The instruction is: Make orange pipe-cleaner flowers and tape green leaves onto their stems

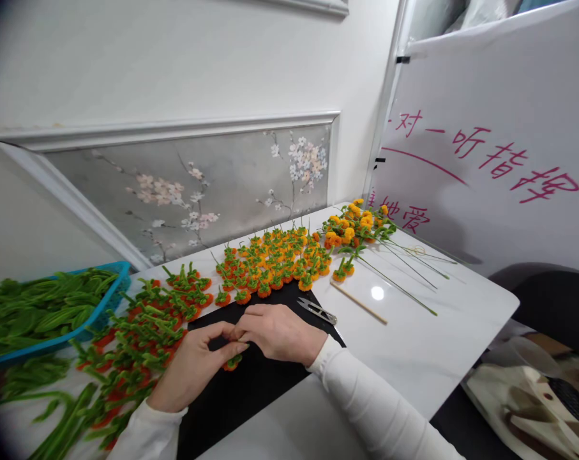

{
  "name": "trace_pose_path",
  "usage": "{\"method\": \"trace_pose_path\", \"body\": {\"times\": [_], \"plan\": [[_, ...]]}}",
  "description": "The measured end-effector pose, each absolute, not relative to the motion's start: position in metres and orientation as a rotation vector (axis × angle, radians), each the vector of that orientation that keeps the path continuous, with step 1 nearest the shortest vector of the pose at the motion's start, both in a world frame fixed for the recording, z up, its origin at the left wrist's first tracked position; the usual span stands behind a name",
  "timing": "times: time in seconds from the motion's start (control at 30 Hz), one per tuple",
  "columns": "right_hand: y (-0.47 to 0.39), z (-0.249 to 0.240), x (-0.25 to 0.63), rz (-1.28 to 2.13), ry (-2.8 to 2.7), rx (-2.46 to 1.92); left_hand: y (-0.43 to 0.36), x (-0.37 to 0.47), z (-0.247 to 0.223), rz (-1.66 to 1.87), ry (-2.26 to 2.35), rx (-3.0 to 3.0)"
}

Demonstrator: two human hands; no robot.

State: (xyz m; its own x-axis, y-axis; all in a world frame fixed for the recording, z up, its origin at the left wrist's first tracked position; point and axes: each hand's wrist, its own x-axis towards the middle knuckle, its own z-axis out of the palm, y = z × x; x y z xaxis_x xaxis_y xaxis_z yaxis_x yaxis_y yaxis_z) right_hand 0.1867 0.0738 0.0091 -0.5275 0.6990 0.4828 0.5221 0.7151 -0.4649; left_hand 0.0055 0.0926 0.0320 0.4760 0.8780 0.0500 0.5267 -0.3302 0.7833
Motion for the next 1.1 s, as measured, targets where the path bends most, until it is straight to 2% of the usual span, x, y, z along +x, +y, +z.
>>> {"method": "trace_pose_path", "body": {"times": [0.27, 1.1], "plan": [[0.069, 0.019, 0.187, 0.533, -2.102, -0.941, 0.095, 0.001, 0.033, 0.649, 1.018, 1.81], [0.07, 0.018, 0.188, 0.424, -2.213, -0.837, 0.093, 0.0, 0.04, 0.473, 1.034, 1.833]]}}
